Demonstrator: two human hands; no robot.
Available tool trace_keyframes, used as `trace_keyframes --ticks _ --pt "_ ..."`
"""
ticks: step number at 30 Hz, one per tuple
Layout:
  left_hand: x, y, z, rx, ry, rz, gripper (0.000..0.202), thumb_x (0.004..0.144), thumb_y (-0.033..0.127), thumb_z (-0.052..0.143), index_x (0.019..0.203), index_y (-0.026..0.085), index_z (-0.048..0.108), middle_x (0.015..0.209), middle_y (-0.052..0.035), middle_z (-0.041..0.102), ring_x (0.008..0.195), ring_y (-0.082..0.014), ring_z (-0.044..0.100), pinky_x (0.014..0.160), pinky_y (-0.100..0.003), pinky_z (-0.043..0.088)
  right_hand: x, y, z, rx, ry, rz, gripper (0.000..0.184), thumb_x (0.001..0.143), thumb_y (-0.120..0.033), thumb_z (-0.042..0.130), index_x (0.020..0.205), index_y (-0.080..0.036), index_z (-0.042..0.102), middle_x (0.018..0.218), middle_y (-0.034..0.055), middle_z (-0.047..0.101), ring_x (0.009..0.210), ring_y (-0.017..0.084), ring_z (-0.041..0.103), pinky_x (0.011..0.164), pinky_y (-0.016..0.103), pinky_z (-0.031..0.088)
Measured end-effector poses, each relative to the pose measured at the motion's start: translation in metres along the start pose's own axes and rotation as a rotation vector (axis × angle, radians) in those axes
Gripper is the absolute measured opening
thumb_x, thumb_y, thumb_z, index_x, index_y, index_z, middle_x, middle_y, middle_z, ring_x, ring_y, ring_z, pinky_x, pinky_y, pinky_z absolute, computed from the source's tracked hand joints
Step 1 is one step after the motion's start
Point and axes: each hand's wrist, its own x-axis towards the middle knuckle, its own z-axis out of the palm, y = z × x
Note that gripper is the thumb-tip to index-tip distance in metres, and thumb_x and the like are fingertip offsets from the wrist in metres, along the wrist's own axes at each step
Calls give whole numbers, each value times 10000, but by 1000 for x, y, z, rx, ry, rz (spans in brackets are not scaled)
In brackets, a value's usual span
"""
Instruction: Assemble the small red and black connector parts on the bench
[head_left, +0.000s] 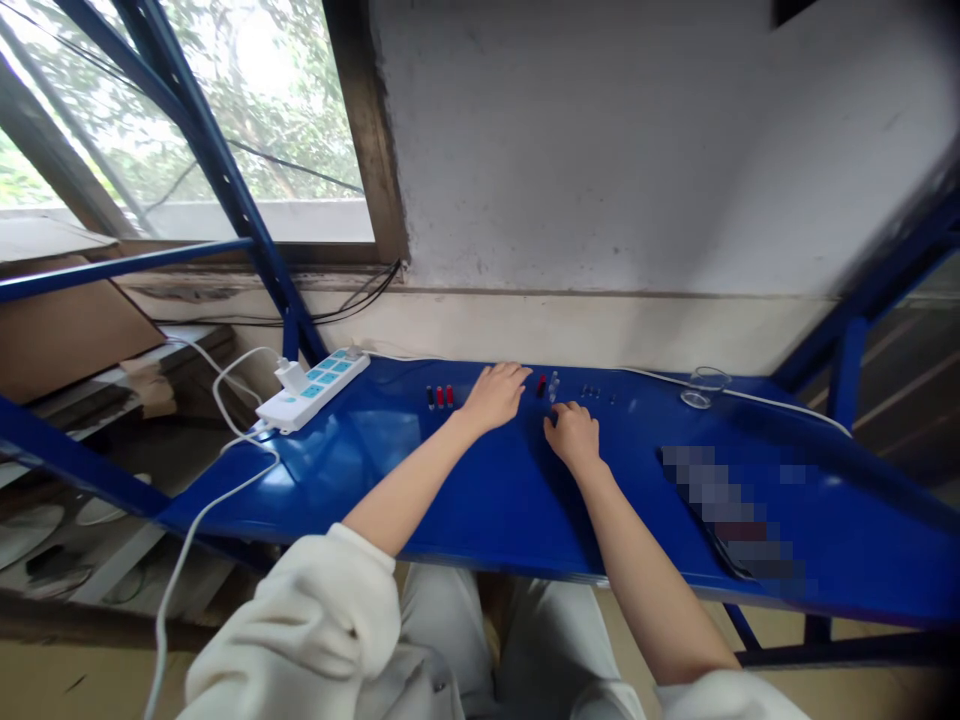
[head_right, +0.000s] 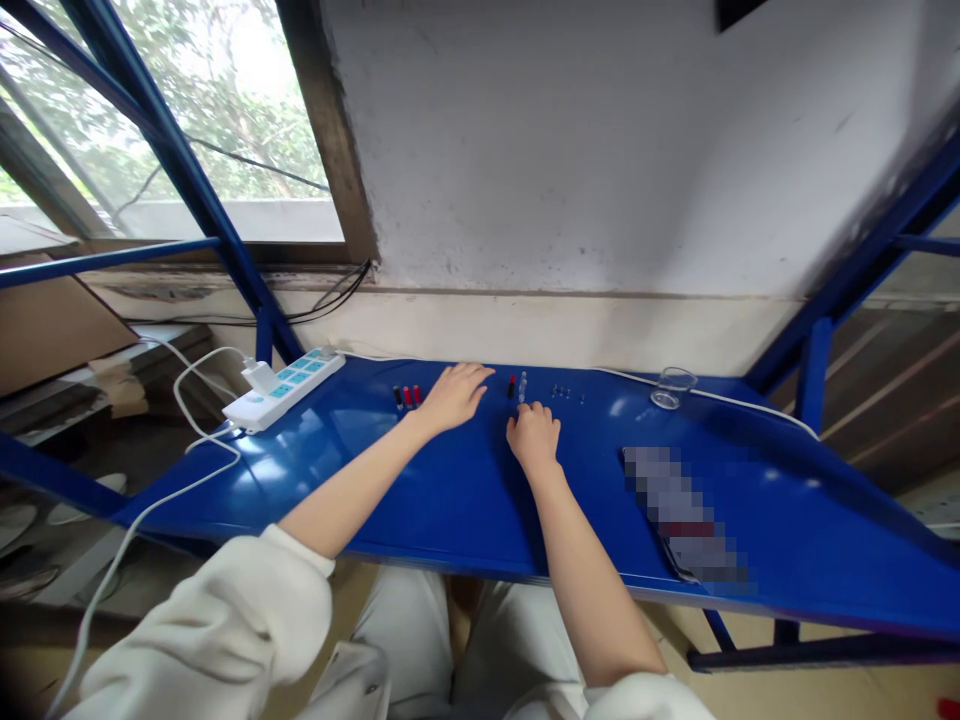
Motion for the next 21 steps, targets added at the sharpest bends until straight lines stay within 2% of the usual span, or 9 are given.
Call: trace_keyframes --ticks 4,8,14,17,21 --pt "-3 11 42 11 -26 -107 508 863 186 297 1361 211 197 1299 -109 391 1121 -239 386 870 -387 334 0 1 3 -2 -38 18 355 803 -285 444 1110 -156 568 1120 168 543 1025 285 468 790 402 358" --pt "0 14 67 -16 -23 -136 569 849 154 301 1380 254 125 1339 -94 349 1149 -239 363 887 -398 327 1 1 7 6 -111 36 424 826 -297 403 1208 -138 497 1252 169 466 1140 307 392 860 465 327" --pt "11 15 82 -16 -69 -182 604 822 148 354 1376 283 153 1356 -95 325 1171 -254 343 902 -429 308 1 0 14 9 -142 42 454 860 -308 336 1274 -146 428 1330 158 390 1236 290 289 938 524 244" --pt "13 14 84 -13 -79 -177 538 829 158 359 1346 265 254 1344 -99 342 1163 -259 352 891 -424 314 1 0 16 15 -147 40 456 867 -311 311 1280 -152 420 1343 152 376 1244 290 277 944 542 227" --pt "15 14 83 -33 -15 -179 393 857 163 335 1239 220 407 1225 -102 461 1078 -232 429 855 -376 337 3 1 18 17 -167 48 462 877 -322 287 1292 -157 405 1360 142 355 1253 292 260 949 567 207"
